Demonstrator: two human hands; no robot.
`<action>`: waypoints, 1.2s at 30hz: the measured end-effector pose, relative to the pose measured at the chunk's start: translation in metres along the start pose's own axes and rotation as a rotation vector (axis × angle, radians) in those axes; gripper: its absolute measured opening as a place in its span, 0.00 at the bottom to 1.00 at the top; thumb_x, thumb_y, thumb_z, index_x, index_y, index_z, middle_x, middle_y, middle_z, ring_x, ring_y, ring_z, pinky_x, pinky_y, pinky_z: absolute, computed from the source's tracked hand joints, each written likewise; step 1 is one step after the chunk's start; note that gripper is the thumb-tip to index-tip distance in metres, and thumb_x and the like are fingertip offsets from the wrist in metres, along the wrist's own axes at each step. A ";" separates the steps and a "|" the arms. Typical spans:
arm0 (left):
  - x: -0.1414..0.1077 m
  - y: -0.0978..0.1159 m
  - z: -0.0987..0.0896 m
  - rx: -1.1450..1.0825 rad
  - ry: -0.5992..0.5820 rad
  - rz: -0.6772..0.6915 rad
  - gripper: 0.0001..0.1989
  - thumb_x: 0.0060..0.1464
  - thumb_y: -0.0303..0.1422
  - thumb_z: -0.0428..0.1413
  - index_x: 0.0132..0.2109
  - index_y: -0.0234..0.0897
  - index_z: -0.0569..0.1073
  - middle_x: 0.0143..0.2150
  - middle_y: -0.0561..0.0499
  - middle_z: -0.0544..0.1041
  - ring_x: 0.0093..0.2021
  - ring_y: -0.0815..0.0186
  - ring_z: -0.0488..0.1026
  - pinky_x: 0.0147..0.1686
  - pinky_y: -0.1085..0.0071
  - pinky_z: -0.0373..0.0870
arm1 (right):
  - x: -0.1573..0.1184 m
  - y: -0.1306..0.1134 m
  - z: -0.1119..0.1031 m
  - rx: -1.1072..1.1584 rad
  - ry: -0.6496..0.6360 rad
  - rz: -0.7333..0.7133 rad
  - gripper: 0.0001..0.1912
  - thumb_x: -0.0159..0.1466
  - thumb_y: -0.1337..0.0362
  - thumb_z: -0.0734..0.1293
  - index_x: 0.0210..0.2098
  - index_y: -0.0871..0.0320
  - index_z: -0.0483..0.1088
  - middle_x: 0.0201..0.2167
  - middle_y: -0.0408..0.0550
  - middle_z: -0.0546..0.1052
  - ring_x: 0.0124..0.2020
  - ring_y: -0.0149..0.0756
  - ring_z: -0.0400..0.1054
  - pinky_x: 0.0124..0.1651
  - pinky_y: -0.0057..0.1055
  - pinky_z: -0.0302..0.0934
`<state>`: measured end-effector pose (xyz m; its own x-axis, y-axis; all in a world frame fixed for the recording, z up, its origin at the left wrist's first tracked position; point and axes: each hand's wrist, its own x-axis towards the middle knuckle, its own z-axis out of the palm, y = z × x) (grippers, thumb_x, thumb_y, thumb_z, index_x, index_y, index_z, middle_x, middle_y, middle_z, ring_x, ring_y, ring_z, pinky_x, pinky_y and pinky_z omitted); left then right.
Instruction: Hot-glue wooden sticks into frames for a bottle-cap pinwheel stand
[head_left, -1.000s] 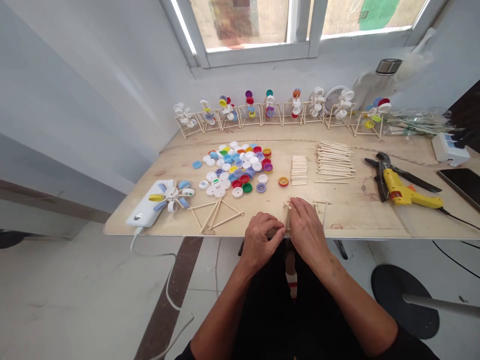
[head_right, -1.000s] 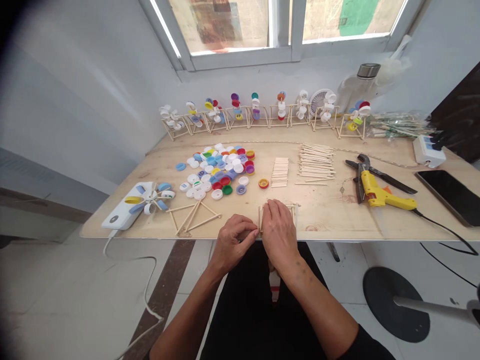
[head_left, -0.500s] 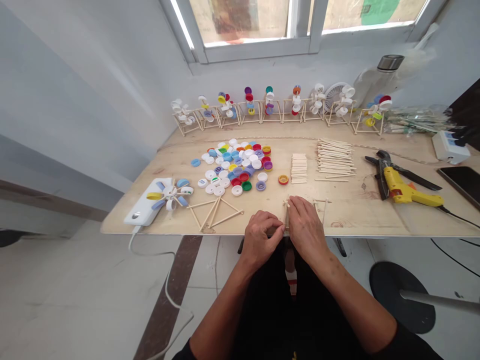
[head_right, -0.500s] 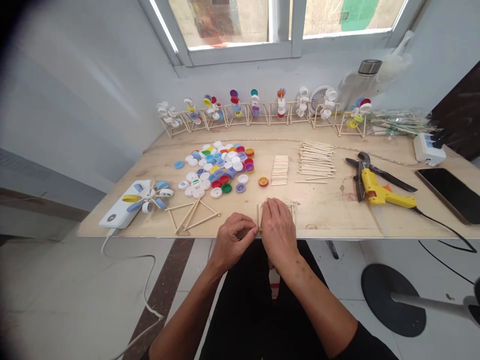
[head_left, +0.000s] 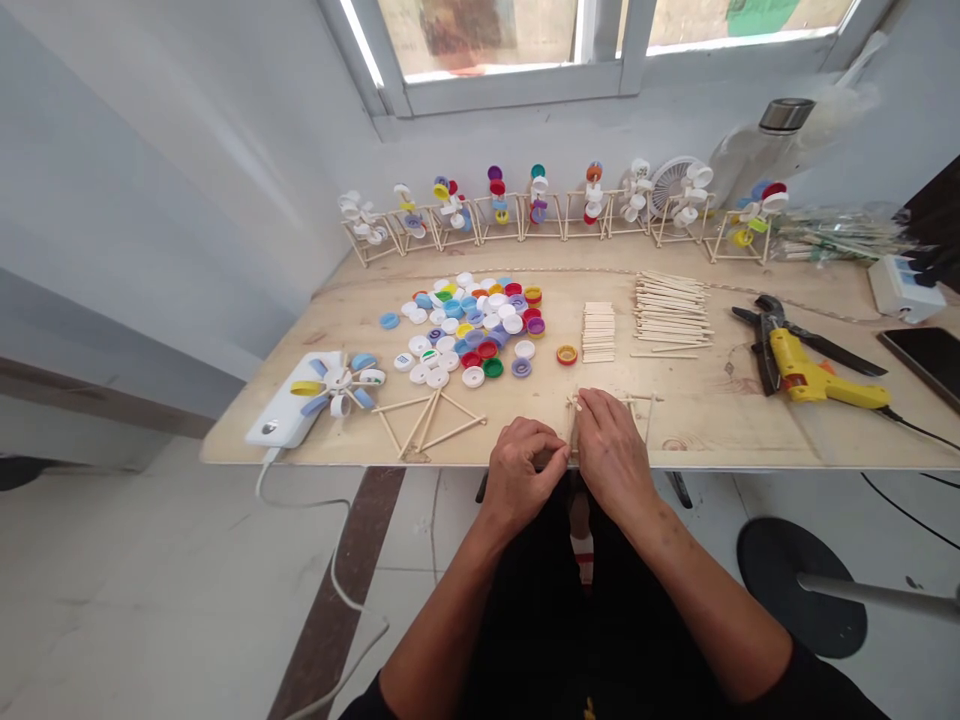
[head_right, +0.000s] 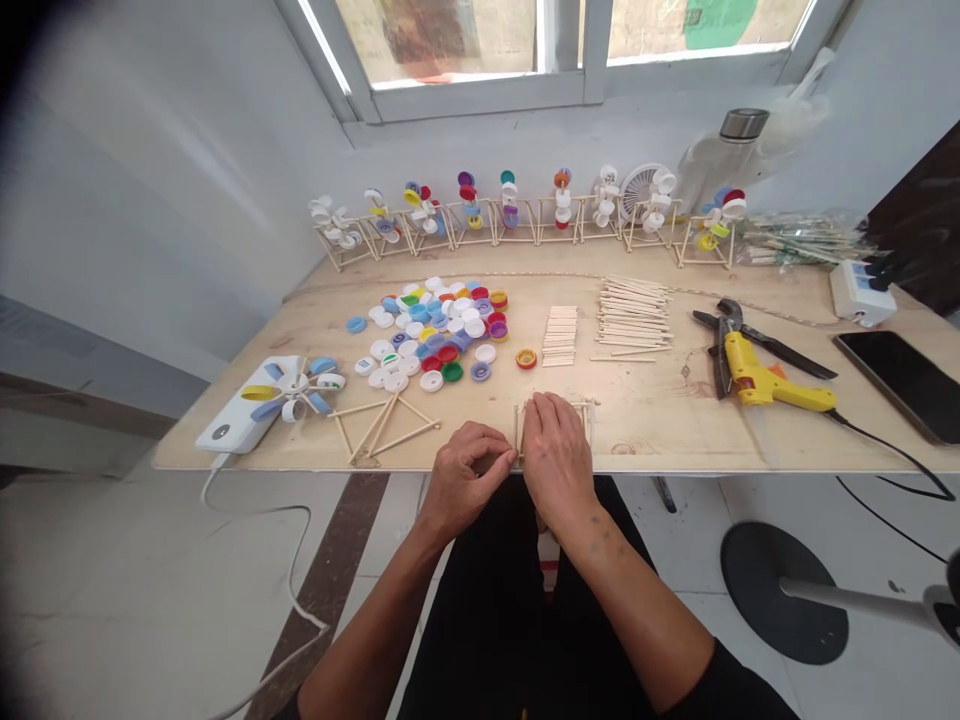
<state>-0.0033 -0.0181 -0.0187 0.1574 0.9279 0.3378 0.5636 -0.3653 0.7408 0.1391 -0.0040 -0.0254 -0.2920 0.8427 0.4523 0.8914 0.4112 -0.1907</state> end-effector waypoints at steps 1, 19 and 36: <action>0.000 0.000 0.000 0.001 0.002 0.002 0.07 0.52 0.28 0.55 0.27 0.38 0.76 0.31 0.49 0.77 0.36 0.64 0.71 0.39 0.65 0.68 | 0.000 0.000 0.000 0.001 -0.006 0.003 0.19 0.59 0.77 0.58 0.49 0.67 0.69 0.50 0.62 0.71 0.54 0.49 0.61 0.56 0.45 0.60; -0.001 -0.001 0.000 0.007 0.015 0.014 0.07 0.52 0.30 0.56 0.28 0.39 0.76 0.30 0.49 0.77 0.36 0.64 0.72 0.39 0.65 0.69 | -0.026 0.003 -0.059 0.389 0.286 0.076 0.22 0.63 0.75 0.55 0.53 0.58 0.67 0.50 0.53 0.73 0.53 0.39 0.66 0.56 0.43 0.63; 0.003 0.001 -0.002 -0.131 0.010 -0.127 0.08 0.52 0.34 0.56 0.37 0.38 0.77 0.34 0.49 0.79 0.36 0.65 0.75 0.39 0.68 0.71 | -0.049 0.078 -0.049 0.444 0.315 0.374 0.13 0.63 0.65 0.58 0.42 0.59 0.72 0.39 0.52 0.76 0.41 0.37 0.71 0.46 0.38 0.66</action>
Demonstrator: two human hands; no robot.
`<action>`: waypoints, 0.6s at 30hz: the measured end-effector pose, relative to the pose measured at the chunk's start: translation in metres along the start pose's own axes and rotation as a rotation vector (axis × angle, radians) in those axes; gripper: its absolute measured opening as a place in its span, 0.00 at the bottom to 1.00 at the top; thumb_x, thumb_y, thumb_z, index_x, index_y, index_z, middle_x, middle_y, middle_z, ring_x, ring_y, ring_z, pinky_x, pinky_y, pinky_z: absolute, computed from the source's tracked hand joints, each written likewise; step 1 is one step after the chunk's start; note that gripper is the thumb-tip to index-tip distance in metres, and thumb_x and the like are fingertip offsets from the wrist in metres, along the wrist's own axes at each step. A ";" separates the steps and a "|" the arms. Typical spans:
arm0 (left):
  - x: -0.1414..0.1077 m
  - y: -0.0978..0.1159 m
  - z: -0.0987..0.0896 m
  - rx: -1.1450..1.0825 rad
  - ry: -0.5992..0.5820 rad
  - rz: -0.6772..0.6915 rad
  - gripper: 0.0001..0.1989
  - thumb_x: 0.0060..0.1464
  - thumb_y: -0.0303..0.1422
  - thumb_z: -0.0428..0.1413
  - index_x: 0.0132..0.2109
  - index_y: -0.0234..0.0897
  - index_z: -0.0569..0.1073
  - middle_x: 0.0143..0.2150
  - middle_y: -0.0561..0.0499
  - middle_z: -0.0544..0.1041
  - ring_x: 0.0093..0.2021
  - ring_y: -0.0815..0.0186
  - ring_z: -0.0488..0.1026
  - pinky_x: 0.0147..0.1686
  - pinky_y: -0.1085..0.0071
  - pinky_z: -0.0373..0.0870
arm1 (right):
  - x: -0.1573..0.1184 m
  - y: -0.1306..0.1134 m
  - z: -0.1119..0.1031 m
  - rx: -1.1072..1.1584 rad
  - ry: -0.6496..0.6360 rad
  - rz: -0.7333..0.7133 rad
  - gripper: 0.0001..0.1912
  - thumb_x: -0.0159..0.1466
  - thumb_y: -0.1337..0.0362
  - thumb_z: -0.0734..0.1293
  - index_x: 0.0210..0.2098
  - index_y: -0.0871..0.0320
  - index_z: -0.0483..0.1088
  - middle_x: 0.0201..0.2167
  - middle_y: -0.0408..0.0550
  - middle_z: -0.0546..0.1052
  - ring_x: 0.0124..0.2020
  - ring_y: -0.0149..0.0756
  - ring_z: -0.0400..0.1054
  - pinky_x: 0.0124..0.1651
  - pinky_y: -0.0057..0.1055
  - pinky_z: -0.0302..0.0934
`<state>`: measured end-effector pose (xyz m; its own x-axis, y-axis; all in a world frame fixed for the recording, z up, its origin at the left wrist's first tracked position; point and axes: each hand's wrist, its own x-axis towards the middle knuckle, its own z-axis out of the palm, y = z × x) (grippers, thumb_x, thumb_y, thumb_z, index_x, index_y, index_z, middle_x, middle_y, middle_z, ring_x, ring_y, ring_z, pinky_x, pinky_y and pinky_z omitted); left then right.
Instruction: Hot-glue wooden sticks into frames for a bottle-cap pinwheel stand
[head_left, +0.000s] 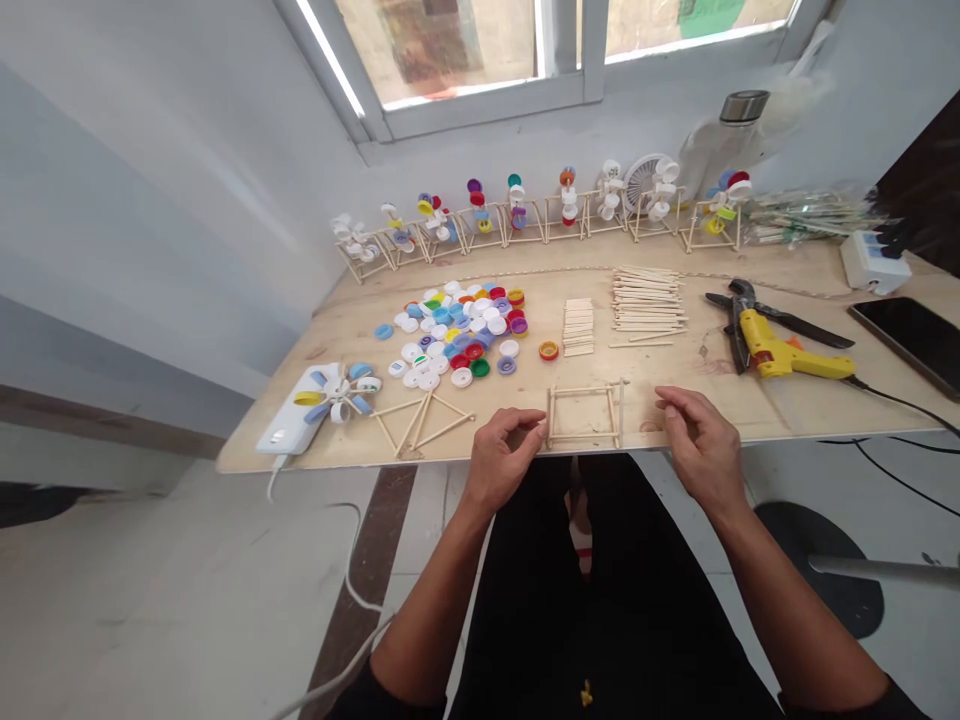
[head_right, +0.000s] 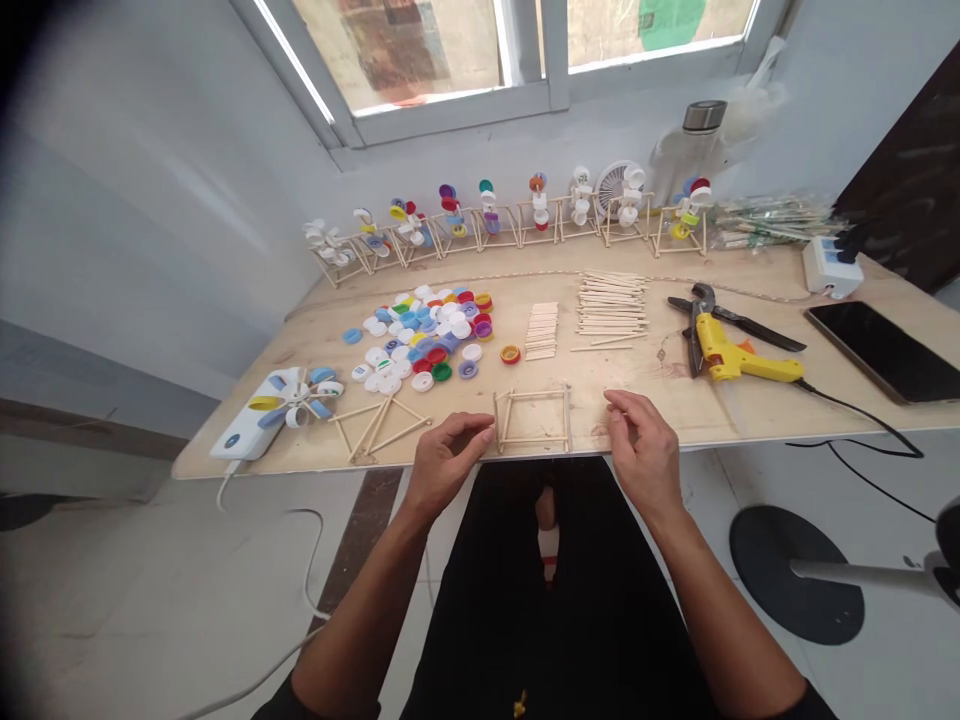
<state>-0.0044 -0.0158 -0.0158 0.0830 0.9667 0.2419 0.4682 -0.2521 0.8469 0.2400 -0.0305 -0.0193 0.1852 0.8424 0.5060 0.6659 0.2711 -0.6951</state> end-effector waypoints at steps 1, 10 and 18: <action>0.001 0.001 0.001 -0.006 0.000 -0.021 0.08 0.52 0.35 0.56 0.37 0.37 0.77 0.34 0.49 0.79 0.35 0.65 0.74 0.39 0.68 0.70 | 0.001 0.003 0.001 0.008 -0.005 0.013 0.13 0.63 0.65 0.58 0.42 0.59 0.72 0.39 0.52 0.76 0.40 0.37 0.71 0.46 0.37 0.66; 0.005 0.005 0.010 -0.043 0.013 -0.127 0.09 0.50 0.36 0.56 0.29 0.35 0.75 0.27 0.52 0.76 0.28 0.69 0.70 0.29 0.74 0.66 | 0.000 0.010 0.002 -0.024 -0.002 -0.014 0.13 0.63 0.64 0.58 0.40 0.59 0.72 0.38 0.51 0.76 0.40 0.37 0.72 0.45 0.36 0.66; 0.002 0.005 0.012 -0.077 0.043 -0.143 0.09 0.49 0.37 0.56 0.28 0.36 0.75 0.26 0.53 0.75 0.27 0.69 0.69 0.29 0.74 0.65 | -0.001 0.013 0.002 -0.053 -0.012 -0.009 0.13 0.62 0.64 0.58 0.40 0.58 0.72 0.39 0.50 0.77 0.41 0.38 0.71 0.47 0.37 0.65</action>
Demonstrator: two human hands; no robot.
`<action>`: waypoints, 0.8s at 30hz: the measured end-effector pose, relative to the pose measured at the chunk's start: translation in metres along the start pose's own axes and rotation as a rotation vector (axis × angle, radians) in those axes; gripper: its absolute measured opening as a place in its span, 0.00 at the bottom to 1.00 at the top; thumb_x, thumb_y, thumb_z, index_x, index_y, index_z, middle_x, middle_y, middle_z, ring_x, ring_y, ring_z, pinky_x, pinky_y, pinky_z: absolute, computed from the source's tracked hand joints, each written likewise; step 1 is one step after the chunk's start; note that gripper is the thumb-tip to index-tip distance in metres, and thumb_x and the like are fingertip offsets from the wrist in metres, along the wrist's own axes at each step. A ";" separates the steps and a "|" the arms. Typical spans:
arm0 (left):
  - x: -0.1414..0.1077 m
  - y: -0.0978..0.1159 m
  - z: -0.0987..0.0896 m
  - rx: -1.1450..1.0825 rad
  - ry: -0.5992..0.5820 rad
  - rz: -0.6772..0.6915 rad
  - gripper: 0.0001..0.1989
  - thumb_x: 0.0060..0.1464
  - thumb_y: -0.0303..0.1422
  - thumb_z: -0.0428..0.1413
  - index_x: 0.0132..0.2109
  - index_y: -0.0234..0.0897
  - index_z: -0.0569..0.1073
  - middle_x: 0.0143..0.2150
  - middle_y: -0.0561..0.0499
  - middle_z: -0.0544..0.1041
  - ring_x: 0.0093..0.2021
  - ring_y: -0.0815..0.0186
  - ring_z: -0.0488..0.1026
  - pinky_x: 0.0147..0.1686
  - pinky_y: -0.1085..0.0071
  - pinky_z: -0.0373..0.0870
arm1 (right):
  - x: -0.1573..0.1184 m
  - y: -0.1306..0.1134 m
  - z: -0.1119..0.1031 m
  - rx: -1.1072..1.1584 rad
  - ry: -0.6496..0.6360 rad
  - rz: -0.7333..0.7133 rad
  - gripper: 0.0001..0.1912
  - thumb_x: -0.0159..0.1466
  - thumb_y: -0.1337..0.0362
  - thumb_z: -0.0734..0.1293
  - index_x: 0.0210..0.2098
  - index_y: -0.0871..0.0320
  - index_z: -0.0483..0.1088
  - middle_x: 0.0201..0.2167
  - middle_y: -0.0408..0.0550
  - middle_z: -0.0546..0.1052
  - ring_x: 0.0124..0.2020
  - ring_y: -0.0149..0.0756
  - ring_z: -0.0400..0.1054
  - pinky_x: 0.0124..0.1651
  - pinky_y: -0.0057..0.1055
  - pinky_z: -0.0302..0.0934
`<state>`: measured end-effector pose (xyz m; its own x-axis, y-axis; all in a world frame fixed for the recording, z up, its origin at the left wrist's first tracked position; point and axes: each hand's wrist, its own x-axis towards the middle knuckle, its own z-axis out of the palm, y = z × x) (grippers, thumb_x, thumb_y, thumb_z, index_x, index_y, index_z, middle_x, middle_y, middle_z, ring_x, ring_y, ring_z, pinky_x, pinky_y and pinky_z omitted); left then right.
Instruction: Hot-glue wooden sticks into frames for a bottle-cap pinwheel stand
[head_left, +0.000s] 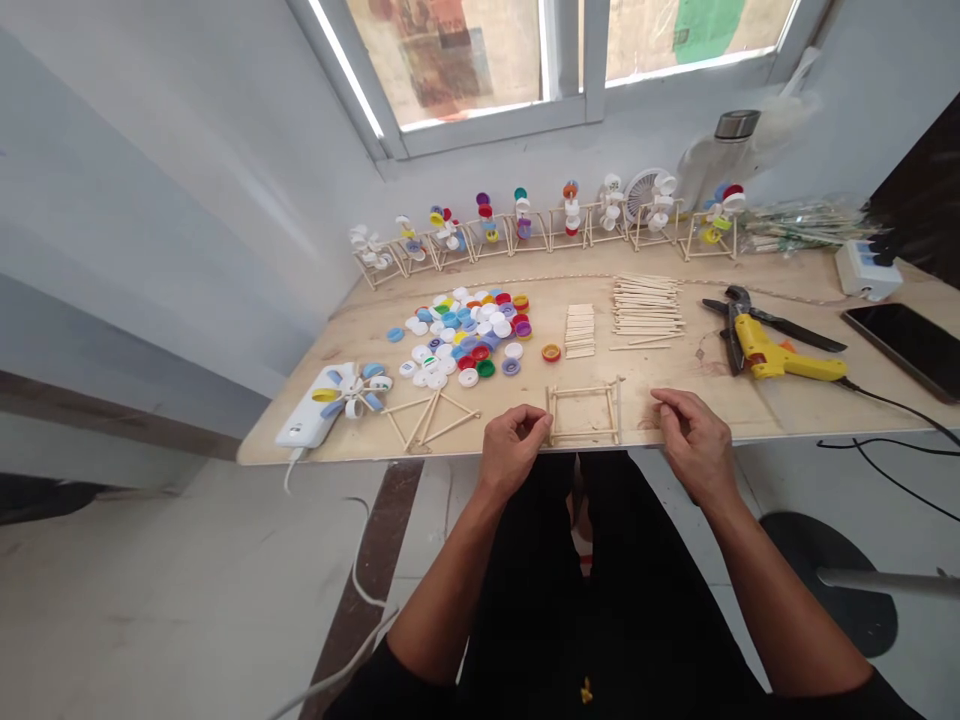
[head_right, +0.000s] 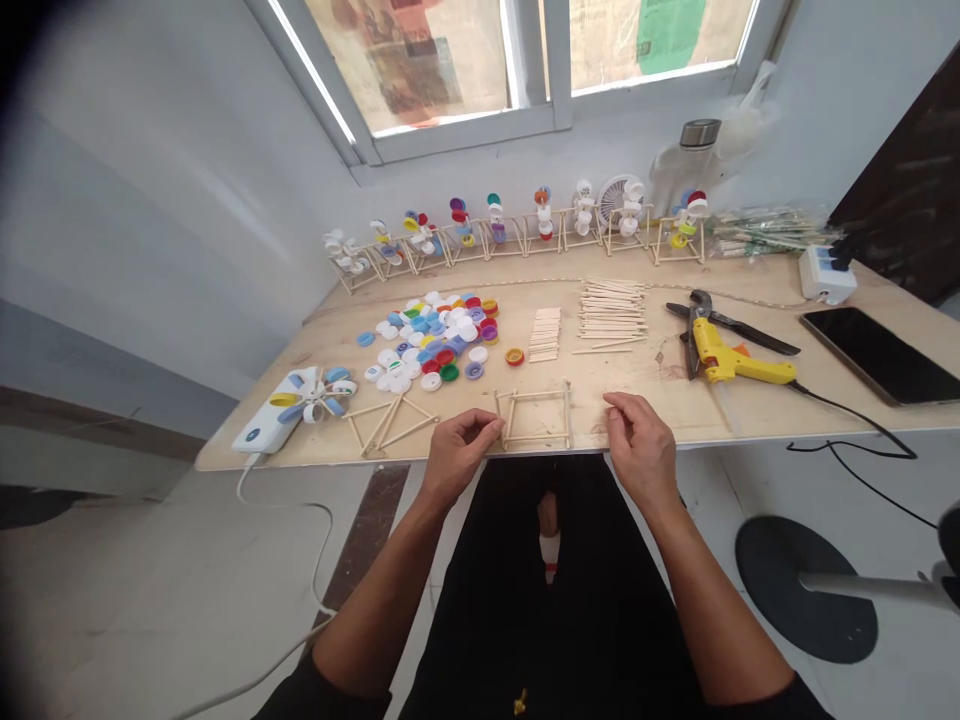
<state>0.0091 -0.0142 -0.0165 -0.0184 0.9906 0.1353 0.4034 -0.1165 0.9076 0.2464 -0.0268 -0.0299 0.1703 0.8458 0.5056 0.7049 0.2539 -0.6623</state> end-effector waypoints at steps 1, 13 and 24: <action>0.000 0.000 0.000 -0.005 0.004 0.002 0.09 0.49 0.36 0.56 0.28 0.36 0.75 0.26 0.53 0.75 0.27 0.69 0.69 0.29 0.74 0.66 | 0.000 0.000 0.000 0.000 -0.002 0.001 0.13 0.62 0.64 0.58 0.40 0.58 0.72 0.39 0.50 0.77 0.41 0.38 0.71 0.47 0.37 0.65; -0.005 -0.004 0.000 -0.039 0.023 0.045 0.08 0.48 0.36 0.57 0.30 0.36 0.75 0.27 0.52 0.77 0.28 0.68 0.72 0.32 0.72 0.68 | -0.002 0.006 0.002 -0.020 0.029 -0.040 0.13 0.62 0.63 0.58 0.39 0.59 0.72 0.38 0.51 0.77 0.40 0.38 0.71 0.46 0.38 0.65; -0.005 -0.014 0.000 -0.176 0.133 0.018 0.10 0.50 0.39 0.55 0.31 0.35 0.74 0.24 0.54 0.74 0.27 0.69 0.71 0.32 0.73 0.68 | -0.003 0.013 0.005 -0.047 0.041 -0.065 0.14 0.61 0.63 0.57 0.38 0.59 0.72 0.38 0.52 0.77 0.40 0.39 0.71 0.45 0.38 0.65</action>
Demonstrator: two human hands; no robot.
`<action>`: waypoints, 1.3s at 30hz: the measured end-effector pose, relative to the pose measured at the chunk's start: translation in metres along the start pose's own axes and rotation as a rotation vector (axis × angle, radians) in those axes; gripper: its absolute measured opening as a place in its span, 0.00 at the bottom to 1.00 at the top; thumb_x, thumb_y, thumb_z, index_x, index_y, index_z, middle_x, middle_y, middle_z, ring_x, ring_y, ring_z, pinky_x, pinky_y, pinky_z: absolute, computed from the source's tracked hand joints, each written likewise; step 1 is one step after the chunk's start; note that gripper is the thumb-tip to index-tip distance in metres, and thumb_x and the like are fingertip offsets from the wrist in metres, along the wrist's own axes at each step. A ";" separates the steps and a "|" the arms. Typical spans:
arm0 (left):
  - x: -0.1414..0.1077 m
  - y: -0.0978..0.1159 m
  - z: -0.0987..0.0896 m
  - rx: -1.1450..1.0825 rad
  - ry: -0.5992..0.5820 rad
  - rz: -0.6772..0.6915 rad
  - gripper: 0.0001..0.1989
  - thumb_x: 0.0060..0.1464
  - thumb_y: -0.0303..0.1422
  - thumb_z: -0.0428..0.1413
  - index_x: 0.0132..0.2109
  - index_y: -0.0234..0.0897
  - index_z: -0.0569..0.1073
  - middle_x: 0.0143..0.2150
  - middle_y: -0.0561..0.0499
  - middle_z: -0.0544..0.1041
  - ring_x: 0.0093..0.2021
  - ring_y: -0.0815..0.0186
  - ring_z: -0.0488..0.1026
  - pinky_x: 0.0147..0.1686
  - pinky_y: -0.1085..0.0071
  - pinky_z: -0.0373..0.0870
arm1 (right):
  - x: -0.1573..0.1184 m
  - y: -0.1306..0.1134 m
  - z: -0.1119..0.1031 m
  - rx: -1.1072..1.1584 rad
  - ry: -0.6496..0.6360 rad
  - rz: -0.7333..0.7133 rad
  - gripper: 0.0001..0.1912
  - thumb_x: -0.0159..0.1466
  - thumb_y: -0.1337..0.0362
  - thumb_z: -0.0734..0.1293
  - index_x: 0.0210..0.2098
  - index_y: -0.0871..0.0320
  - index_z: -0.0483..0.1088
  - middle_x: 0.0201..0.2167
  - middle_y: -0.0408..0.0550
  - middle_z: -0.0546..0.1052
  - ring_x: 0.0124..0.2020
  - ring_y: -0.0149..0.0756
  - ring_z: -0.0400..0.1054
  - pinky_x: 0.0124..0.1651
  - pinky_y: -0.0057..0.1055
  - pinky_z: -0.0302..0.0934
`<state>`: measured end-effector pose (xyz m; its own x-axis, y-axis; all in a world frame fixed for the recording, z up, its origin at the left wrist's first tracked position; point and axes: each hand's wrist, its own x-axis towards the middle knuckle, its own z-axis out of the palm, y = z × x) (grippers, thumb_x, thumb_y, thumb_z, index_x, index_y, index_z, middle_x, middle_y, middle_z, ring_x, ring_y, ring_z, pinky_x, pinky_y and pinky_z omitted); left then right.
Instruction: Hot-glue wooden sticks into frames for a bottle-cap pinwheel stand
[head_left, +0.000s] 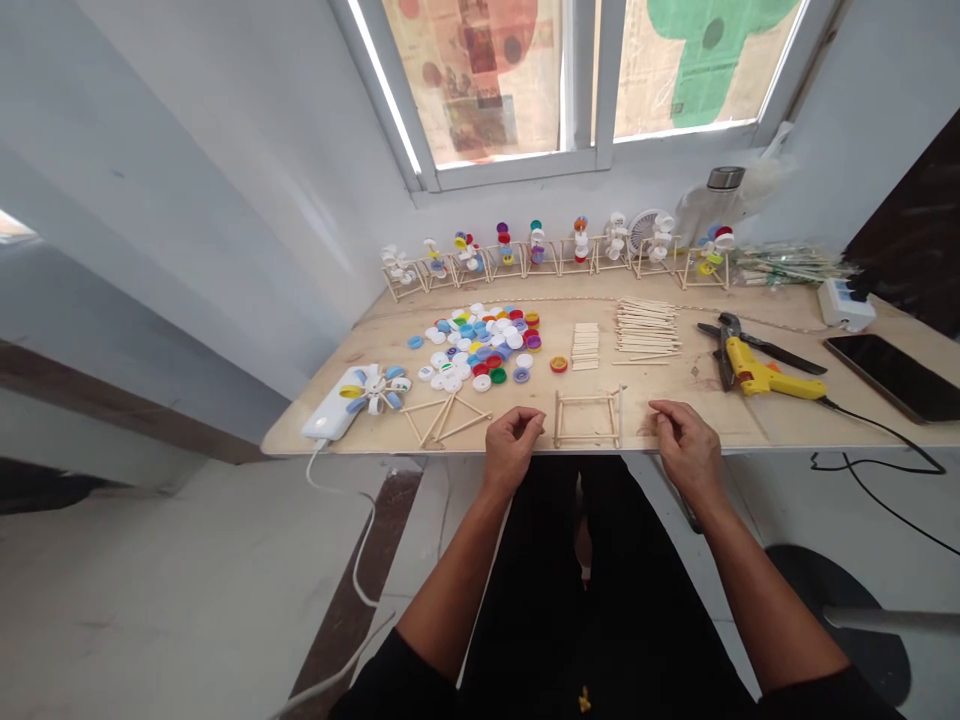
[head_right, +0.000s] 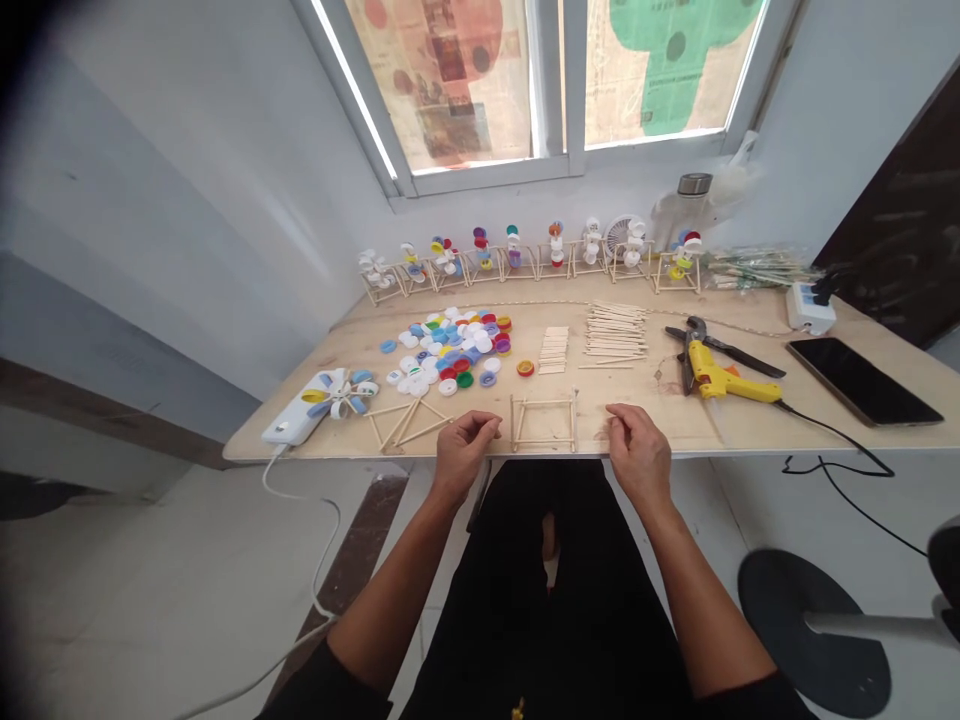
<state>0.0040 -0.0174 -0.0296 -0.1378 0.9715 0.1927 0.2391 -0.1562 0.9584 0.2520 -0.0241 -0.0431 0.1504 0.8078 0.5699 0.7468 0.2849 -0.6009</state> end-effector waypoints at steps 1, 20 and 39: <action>0.000 0.000 0.000 -0.007 0.006 0.001 0.10 0.50 0.38 0.55 0.31 0.35 0.73 0.24 0.54 0.73 0.26 0.70 0.71 0.31 0.73 0.68 | 0.000 0.001 0.000 -0.002 0.000 -0.006 0.14 0.61 0.63 0.57 0.38 0.59 0.72 0.38 0.52 0.77 0.40 0.39 0.71 0.45 0.38 0.65; -0.030 0.002 -0.042 0.180 0.195 0.176 0.07 0.52 0.30 0.53 0.34 0.35 0.75 0.31 0.50 0.76 0.35 0.66 0.72 0.39 0.70 0.68 | -0.001 0.007 0.003 -0.138 0.049 -0.050 0.15 0.60 0.62 0.57 0.36 0.59 0.74 0.35 0.50 0.78 0.36 0.39 0.73 0.41 0.33 0.65; -0.065 -0.009 -0.121 0.067 0.862 0.074 0.17 0.54 0.40 0.53 0.45 0.32 0.72 0.22 0.57 0.68 0.23 0.72 0.67 0.27 0.76 0.67 | -0.004 0.005 0.006 -0.093 0.065 -0.051 0.14 0.61 0.63 0.57 0.35 0.59 0.72 0.35 0.52 0.77 0.37 0.39 0.72 0.42 0.35 0.65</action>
<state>-0.1053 -0.1007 -0.0259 -0.7934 0.4811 0.3728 0.3286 -0.1770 0.9278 0.2509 -0.0228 -0.0514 0.1498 0.7575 0.6354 0.8113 0.2731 -0.5170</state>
